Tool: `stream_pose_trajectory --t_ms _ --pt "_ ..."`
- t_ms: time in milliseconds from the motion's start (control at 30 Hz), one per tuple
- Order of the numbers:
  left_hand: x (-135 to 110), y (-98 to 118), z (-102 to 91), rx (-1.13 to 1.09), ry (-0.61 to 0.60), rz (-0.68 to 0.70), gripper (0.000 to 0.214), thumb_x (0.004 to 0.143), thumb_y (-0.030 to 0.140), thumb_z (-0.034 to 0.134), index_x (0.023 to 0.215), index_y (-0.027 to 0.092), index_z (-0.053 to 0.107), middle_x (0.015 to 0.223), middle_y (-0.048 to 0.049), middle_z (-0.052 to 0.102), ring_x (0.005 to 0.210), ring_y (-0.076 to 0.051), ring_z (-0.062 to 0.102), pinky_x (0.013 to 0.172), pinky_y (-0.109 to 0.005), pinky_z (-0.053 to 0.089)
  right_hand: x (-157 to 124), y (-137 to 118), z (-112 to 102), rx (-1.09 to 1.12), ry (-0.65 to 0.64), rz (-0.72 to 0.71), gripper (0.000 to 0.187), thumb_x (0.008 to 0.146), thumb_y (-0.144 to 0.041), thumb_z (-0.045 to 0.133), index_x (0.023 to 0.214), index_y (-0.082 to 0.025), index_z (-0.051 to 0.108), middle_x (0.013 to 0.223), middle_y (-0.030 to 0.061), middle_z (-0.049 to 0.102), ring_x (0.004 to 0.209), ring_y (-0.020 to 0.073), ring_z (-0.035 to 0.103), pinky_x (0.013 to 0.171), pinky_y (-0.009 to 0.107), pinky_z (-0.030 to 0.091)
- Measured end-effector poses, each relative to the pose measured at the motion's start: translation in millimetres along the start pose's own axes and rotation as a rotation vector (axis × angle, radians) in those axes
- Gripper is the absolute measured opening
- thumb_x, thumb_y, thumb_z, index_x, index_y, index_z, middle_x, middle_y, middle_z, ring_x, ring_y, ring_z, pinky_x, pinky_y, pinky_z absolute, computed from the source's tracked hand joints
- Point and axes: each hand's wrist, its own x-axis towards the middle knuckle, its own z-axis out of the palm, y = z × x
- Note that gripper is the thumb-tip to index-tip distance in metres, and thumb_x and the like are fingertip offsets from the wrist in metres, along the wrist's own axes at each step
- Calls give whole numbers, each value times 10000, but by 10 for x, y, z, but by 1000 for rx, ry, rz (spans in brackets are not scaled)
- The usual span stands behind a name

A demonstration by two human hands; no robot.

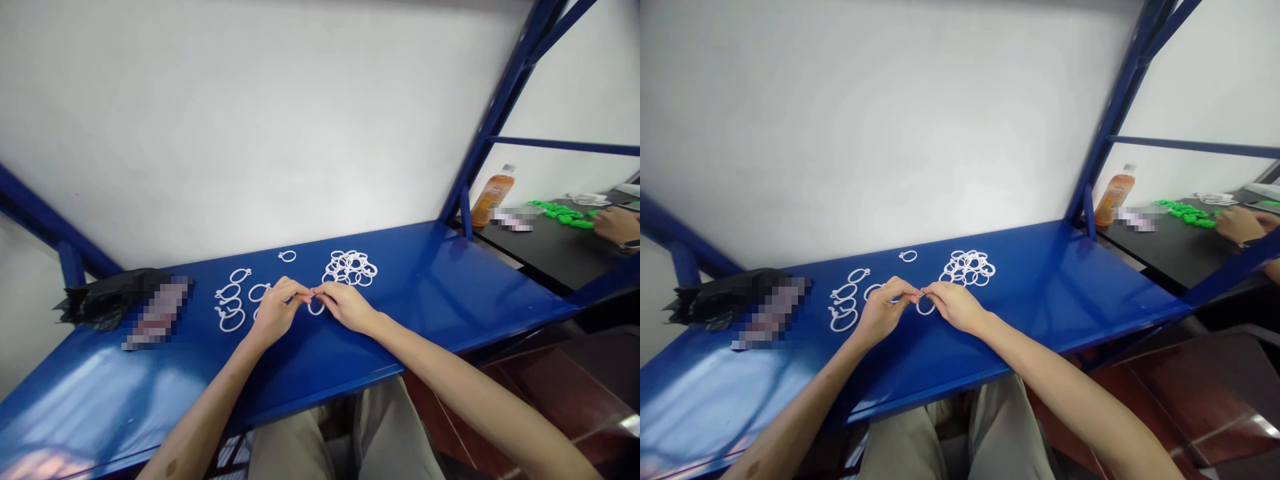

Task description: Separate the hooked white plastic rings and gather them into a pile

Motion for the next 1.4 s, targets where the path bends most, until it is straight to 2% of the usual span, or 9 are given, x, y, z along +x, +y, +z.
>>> stream_pose_trajectory --t_ms 333,433,600,700,767,933,1100,1233,1400 --pt "15 104 -56 -65 -145 -88 172 905 302 589 759 231 646 762 11 669 759 -154 608 740 -295 478 -19 30 18 -80 -43 -39 223 1014 -183 460 1113 -181 660 992 87 719 894 190 676 793 320 556" --pt "37 120 -47 -72 -111 -146 189 903 381 600 808 231 665 775 8 680 727 -154 611 727 -298 485 1 15 12 -113 17 -49 243 1016 -202 463 1134 -198 675 1041 96 712 952 201 665 848 349 559" --pt "56 107 -27 3 36 -323 180 852 411 651 841 232 664 814 5 700 726 -162 621 717 -303 473 13 -64 -23 -147 116 -86 351 992 -250 517 1334 -213 585 1243 133 632 1145 243 596 972 439 535" --pt "50 130 -8 -28 25 -364 180 843 406 656 817 229 650 802 11 692 720 -158 622 713 -297 465 0 -93 0 -102 106 -122 443 962 -293 586 1391 -200 525 1223 140 630 1114 243 609 942 425 556" --pt "41 165 9 -82 9 -345 161 843 383 656 809 226 641 803 16 689 719 -152 622 717 -291 464 -11 -105 33 -78 100 -115 404 971 -262 568 1368 -203 534 1113 114 668 1015 221 639 882 392 574" --pt "27 223 16 -71 -3 -262 154 909 354 595 831 228 636 803 25 680 748 -149 618 756 -296 453 24 -85 10 16 131 4 244 980 -222 541 1208 -225 627 965 56 700 850 171 669 802 328 578" --pt "19 134 -27 170 73 -168 174 958 330 549 840 220 614 817 7 668 817 -169 584 772 -308 441 296 227 -291 16 224 256 194 934 -219 594 1108 -199 676 1006 71 670 758 146 680 699 293 580" --pt "2 71 -20 365 11 -47 174 976 288 531 832 213 594 836 -2 689 870 -195 556 828 -353 414 551 486 -491 24 47 524 246 875 -154 619 1116 -168 666 943 49 698 646 120 669 603 247 545" --pt "-7 69 -1 448 -19 -10 144 978 265 538 861 213 602 864 -4 703 889 -197 549 834 -359 396 664 515 -452 -267 -73 488 114 858 -150 628 928 -164 716 863 49 720 793 173 662 766 293 524"
